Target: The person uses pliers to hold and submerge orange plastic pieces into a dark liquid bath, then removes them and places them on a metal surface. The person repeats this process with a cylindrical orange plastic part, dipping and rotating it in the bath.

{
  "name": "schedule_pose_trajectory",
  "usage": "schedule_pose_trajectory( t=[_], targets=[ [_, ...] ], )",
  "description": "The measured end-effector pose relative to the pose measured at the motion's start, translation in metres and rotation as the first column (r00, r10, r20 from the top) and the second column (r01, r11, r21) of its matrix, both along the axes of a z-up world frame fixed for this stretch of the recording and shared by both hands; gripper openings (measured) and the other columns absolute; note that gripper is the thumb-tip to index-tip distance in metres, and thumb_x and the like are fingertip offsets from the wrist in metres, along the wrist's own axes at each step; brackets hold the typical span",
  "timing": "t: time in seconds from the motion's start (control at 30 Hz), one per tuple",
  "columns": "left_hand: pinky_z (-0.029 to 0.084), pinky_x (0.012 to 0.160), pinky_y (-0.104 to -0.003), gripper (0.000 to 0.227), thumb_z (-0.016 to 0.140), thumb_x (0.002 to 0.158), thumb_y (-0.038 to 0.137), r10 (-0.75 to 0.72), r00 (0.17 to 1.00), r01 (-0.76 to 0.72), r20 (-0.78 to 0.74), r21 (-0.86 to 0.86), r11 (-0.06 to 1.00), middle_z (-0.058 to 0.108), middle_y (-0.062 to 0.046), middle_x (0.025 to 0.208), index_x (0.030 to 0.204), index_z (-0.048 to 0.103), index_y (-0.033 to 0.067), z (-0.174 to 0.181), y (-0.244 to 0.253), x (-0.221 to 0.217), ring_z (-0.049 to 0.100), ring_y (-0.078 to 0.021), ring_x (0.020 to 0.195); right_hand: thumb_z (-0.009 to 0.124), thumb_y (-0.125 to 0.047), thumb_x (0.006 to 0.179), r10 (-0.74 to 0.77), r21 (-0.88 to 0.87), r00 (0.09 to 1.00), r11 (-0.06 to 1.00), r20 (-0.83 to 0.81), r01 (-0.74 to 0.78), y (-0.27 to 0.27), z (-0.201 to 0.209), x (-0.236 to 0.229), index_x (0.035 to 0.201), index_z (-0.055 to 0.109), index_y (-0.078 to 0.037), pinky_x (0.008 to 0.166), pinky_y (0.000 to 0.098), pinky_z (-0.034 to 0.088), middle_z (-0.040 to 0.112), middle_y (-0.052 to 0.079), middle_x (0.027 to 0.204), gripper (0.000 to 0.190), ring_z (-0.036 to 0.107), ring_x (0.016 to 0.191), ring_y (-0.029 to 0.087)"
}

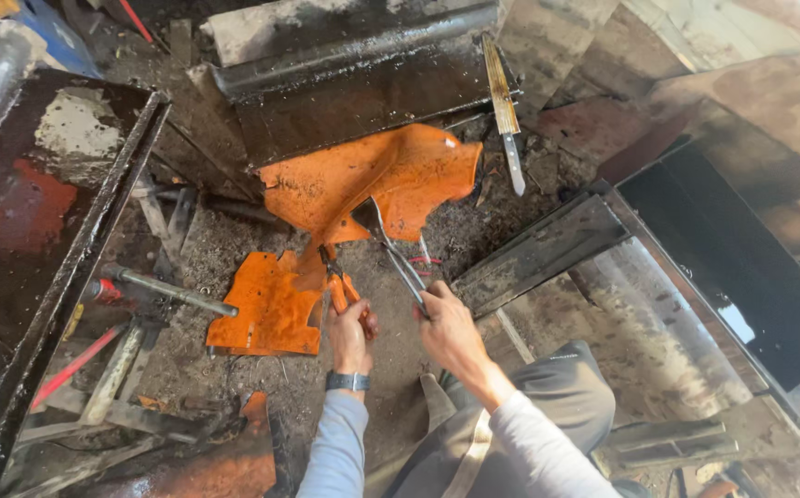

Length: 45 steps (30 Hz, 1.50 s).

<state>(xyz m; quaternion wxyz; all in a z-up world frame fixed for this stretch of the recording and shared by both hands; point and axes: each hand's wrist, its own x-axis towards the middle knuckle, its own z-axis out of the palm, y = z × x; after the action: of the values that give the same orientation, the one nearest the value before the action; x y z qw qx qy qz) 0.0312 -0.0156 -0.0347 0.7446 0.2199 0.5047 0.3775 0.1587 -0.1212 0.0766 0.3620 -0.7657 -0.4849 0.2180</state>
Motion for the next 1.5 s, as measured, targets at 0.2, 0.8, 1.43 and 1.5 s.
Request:
schedule_pose_trajectory(
  t=[0.2,0.8,1.43,1.5],
  targets=[
    [0.038,0.039,-0.029,0.022,0.059,0.087,0.001,-0.041,0.997,0.040,0.064,0.007,0.999,0.051,-0.004,0.074,0.105,0.048,0.0072,-0.018,0.001,0.015,0.049,-0.0126,0.047,0.049,0.000,0.080,-0.100,-0.188,0.980,0.980,-0.174,0.066,-0.026,-0.020,0.037,0.083,0.062,-0.002,0.072,0.0410,0.048,0.059,0.010,0.093,0.013,0.063,0.081,0.030],
    [0.034,0.037,-0.027,0.031,0.056,0.090,-0.002,0.039,0.993,-0.030,-0.109,0.085,0.996,0.048,-0.002,0.077,0.118,0.046,0.0098,-0.031,0.020,0.063,0.043,-0.0101,0.046,0.050,-0.002,0.075,0.005,-0.085,0.988,0.996,-0.153,-0.018,-0.010,-0.107,0.099,0.081,0.068,-0.003,0.082,0.0409,0.052,0.066,0.016,0.089,0.019,0.067,0.090,0.031],
    [0.038,0.040,-0.027,0.038,0.057,0.094,0.002,-0.105,0.981,0.129,-0.166,0.147,0.981,0.049,-0.001,0.081,0.130,0.047,0.0077,-0.043,0.036,0.072,0.044,-0.0103,0.050,0.059,-0.013,0.090,-0.114,-0.267,0.991,0.955,0.069,0.128,0.013,-0.067,0.118,0.097,0.069,-0.004,0.080,0.0527,0.048,0.060,0.018,0.105,0.016,0.061,0.097,0.043],
    [0.037,0.040,-0.026,0.039,0.057,0.094,0.002,-0.094,0.985,0.113,-0.142,0.132,0.985,0.049,-0.001,0.081,0.131,0.044,0.0066,-0.047,0.043,0.067,0.044,-0.0093,0.050,0.058,-0.012,0.088,-0.113,-0.252,0.992,0.960,0.046,0.121,0.022,-0.076,0.115,0.096,0.070,-0.004,0.081,0.0525,0.048,0.061,0.017,0.104,0.016,0.062,0.096,0.042]
  ],
)
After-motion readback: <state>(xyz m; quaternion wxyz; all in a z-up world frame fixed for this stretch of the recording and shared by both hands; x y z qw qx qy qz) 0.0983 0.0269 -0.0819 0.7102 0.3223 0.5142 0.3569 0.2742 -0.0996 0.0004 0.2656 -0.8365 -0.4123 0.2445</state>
